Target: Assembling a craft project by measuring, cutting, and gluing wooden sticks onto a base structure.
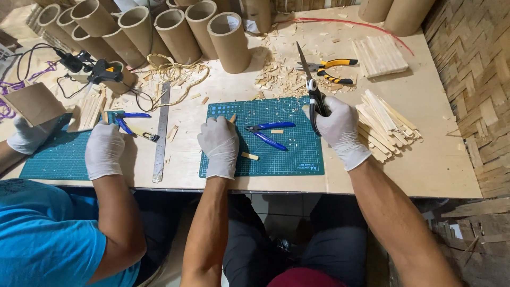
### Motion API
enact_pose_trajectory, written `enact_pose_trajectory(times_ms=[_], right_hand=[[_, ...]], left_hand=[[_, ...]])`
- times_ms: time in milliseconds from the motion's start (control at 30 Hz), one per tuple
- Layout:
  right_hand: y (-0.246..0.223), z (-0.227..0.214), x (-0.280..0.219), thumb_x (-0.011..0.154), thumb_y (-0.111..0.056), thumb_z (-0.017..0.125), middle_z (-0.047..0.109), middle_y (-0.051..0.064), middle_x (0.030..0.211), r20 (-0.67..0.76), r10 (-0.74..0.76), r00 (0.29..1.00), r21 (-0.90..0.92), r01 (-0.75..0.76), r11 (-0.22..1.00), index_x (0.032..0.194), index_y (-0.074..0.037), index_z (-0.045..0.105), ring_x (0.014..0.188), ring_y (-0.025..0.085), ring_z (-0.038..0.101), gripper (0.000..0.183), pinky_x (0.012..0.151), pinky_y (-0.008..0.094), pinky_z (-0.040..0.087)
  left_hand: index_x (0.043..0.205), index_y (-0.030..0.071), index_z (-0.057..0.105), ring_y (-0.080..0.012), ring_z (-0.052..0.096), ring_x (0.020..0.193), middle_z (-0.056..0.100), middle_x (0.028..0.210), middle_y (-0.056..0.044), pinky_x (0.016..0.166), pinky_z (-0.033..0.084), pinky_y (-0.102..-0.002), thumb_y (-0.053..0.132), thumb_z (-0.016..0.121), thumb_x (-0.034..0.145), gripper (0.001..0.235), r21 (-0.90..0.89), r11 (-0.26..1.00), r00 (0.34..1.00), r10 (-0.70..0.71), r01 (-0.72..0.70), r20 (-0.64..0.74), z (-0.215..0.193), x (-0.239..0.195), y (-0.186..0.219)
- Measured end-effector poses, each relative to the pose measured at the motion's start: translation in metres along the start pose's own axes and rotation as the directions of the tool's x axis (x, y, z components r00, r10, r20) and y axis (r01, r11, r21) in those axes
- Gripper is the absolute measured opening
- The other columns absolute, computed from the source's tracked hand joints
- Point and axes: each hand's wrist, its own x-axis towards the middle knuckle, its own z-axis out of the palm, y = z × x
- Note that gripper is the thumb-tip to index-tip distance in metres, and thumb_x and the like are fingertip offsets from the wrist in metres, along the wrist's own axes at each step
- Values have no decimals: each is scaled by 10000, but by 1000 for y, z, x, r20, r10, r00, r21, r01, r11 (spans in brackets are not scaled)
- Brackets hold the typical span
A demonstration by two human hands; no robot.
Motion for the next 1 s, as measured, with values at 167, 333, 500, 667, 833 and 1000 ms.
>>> enact_pose_trajectory(times_ms=[167,333,500,667,833,1000], right_hand=[[1,-1,-1,881,-514,759,611,9,562,-12,7,1000,-26,-7,1000,715,-215,658,710,312,691,357,663,451,533],[16,2,2,877,-532,757,666,-5,631,-12,44,999,-49,-45,998,758,-228,692,793,295,711,333,717,452,554],[15,5,5,830,-556,780,707,7,691,28,46,999,-92,-43,995,814,-234,735,861,324,715,326,771,492,577],[3,-7,-2,832,-509,777,693,11,657,49,59,997,-111,-53,992,763,-219,709,826,324,718,305,746,460,570],[7,-5,2,780,-569,779,708,8,687,87,94,992,-172,-78,982,767,-230,712,866,314,717,346,754,468,571],[16,-3,8,767,-593,690,764,-14,922,205,160,966,-413,-63,909,950,-306,751,998,267,721,346,862,430,593]], left_hand=[[1086,215,730,-287,652,938,650,933,-35,754,493,-430,322,707,900,215,-70,997,982,0,14,188,-51,-2,2],[1163,337,758,-242,661,978,680,963,22,788,513,-395,314,741,907,258,-243,956,887,252,-165,387,-88,-31,-10],[1098,424,757,-224,598,1051,610,1063,93,831,498,-381,423,749,854,244,-300,914,839,380,-274,391,-83,-47,-16],[930,408,747,-186,610,916,596,930,109,780,488,-347,445,732,864,78,-319,884,838,440,-342,321,-81,-41,-16],[837,314,662,-178,610,837,559,848,94,739,478,-356,404,720,891,119,-281,845,827,518,-455,219,-77,-43,-13],[883,295,600,-194,647,788,552,783,96,716,502,-359,339,750,868,157,-215,858,839,506,-466,202,-82,-46,-10]])
